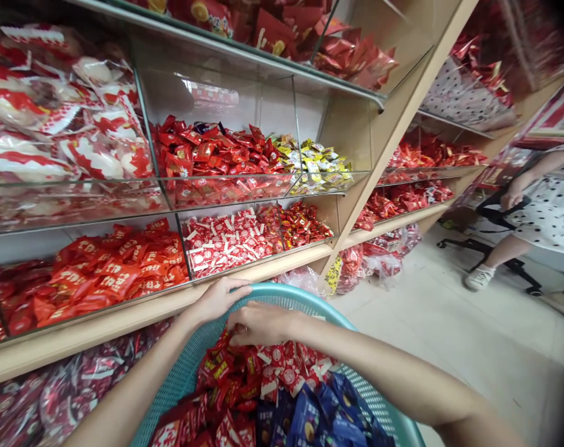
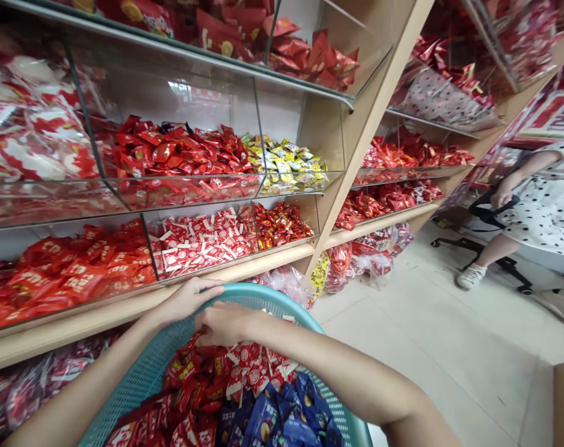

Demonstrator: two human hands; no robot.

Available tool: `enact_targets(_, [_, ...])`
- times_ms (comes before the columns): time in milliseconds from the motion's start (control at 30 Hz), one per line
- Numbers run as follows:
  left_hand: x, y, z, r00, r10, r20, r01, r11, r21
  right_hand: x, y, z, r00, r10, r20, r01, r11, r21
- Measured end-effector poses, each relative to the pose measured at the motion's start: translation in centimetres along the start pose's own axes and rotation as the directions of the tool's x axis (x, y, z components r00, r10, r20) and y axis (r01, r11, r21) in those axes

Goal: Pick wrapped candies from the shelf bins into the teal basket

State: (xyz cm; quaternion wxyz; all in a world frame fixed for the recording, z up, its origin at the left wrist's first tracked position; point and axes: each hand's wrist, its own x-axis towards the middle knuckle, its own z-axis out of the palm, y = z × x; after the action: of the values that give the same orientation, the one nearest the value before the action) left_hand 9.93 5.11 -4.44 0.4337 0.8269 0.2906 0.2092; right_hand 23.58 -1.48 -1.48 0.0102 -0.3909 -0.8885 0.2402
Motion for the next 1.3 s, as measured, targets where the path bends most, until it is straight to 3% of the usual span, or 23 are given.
enact_targets(100, [0.1,0.1,-0.1,1.0,0.007,0.006,-0.007,1.0,-0.018,-0.9,0.3,-0.7,0.993,-0.021,-0.115,0.026,0.999,0.045])
enact_targets(167, [0.3,0.2,-0.1,1.0,0.015,0.009,-0.015,0.999,-0.034,-2.1,0.5,-1.8,0.978,-0.026,-0.205,0.06,0.985,0.163])
enact_targets(267, [0.4,0.5,0.0,1.0,0.013,0.017,-0.013,0.999,-0.046,-4.0,1.3,-4.1,0.925,0.04,-0.379,0.11,0.925,0.365])
enact_targets(367, [0.3,0.6,0.2,0.999,-0.047,0.007,0.047,0.999,-0.028,-5.1,3.9,-6.3,0.783,0.195,-0.59,0.103,0.896,0.433])
enact_targets(467, [0.2,0.4,0.3,0.997,-0.082,0.007,0.082,0.996,-0.03,-4.9,8.2,-8.1,0.538,0.358,-0.763,-0.052,0.918,0.393])
enact_targets(533, [0.2,0.3,0.3,0.996,-0.085,0.007,0.085,0.996,-0.041,-4.2,11.2,-9.0,0.474,0.402,-0.783,-0.223,0.915,0.335])
enact_targets(633, [0.2,0.2,0.3,0.996,-0.087,0.009,0.087,0.995,-0.047,-2.6,14.6,-9.8,0.482,0.492,-0.725,-0.47,0.843,0.26])
enact_targets(700, [0.2,0.2,0.2,0.997,-0.08,0.013,0.081,0.996,-0.039,-1.7,16.0,-9.8,0.47,0.542,-0.697,-0.55,0.797,0.25])
enact_targets(1067, [0.2,0.4,0.1,0.996,-0.085,0.03,0.087,0.993,-0.084,-0.3,18.8,-8.1,0.37,0.608,-0.703,-0.529,0.76,0.379])
enact_targets(1167, [0.1,0.5,0.1,0.994,-0.107,0.035,0.11,0.989,-0.099,-0.5,19.0,-8.3,0.395,0.589,-0.705,-0.456,0.792,0.407])
enact_targets(1300, [0.1,0.5,0.1,0.994,-0.099,0.042,0.103,0.988,-0.111,-1.3,18.4,-8.8,0.503,0.542,-0.673,-0.314,0.84,0.442])
